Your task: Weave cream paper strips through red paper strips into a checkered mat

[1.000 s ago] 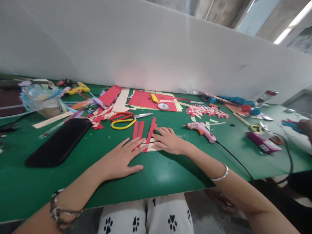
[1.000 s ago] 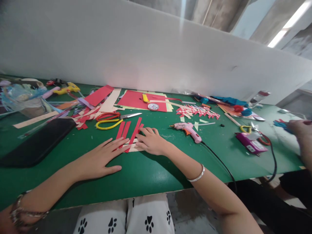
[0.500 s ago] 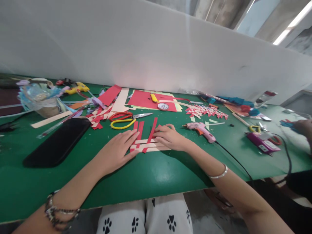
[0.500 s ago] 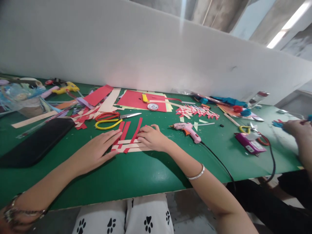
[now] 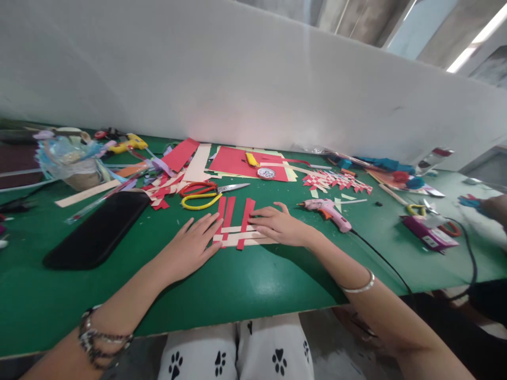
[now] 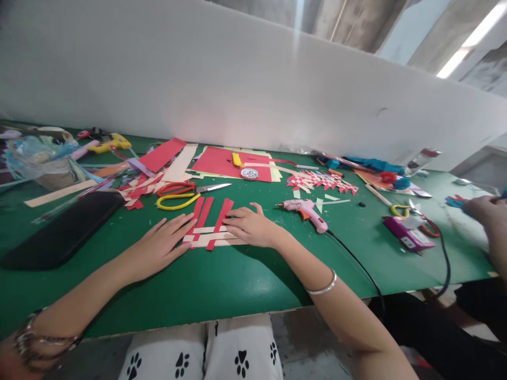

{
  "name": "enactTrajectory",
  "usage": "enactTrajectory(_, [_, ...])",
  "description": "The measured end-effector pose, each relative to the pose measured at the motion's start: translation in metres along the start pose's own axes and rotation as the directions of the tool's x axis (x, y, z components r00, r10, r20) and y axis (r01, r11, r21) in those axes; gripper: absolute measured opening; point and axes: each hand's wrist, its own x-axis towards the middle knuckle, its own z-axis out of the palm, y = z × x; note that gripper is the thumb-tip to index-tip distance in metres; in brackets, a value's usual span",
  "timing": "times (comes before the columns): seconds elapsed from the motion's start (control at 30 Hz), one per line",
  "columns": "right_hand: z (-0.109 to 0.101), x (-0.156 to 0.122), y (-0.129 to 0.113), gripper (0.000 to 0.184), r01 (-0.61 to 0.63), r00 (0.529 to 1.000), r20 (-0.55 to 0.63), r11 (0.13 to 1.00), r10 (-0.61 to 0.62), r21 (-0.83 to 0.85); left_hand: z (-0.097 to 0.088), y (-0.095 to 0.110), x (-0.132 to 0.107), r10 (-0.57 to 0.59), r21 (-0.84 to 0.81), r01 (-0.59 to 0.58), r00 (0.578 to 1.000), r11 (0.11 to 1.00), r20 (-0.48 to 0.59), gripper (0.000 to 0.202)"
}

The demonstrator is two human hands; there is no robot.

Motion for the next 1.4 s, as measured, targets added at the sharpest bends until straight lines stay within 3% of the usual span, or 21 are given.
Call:
enactTrajectory(0.3, [0.007, 0.006, -0.003, 0.049, -0.027, 0.999, 0.042, 0.995, 0.031, -0.091, -0.001, 0.0, 0.0, 0.008, 0.001, -0.008, 1.0, 1.0, -0.005, 0.057])
enactTrajectory(0.63, [0.006, 0.014, -0.018, 0.051, 0.006, 0.998, 0.07, 0.996, 0.001, -0.093, -0.004, 0.002, 0.0, 0.014, -0.017, -0.014, 1.0, 1.0, 0.025, 0.062])
enactTrajectory(0.77, [0.006, 0.017, -0.023, 0.05, 0.02, 0.997, 0.082, 0.998, -0.015, -0.065, -0.007, 0.002, 0.0, 0.045, -0.041, -0.046, 0.999, 0.998, -0.01, 0.062])
enactTrajectory(0.93, [0.003, 0.019, -0.024, 0.044, -0.011, 0.996, -0.085, 0.999, 0.007, -0.04, -0.01, 0.0, 0.001, 0.07, -0.083, -0.075, 0.995, 0.994, -0.066, 0.061])
enactTrajectory(1.03, [0.0, 0.016, -0.027, 0.05, -0.027, 0.981, -0.193, 1.0, 0.025, -0.005, -0.012, -0.007, 0.001, 0.09, -0.136, -0.098, 0.994, 0.986, -0.059, 0.061])
enactTrajectory(1.2, [0.01, 0.016, -0.042, 0.067, 0.036, 0.987, -0.157, 0.999, -0.034, 0.015, -0.015, -0.017, 0.001, 0.114, -0.261, -0.118, 0.993, 0.958, -0.033, 0.049])
enactTrajectory(1.4, [0.02, 0.023, -0.052, 0.051, 0.024, 0.99, -0.143, 1.0, -0.021, 0.017, -0.015, -0.014, 0.001, 0.111, -0.33, -0.098, 0.994, 0.939, 0.02, 0.043])
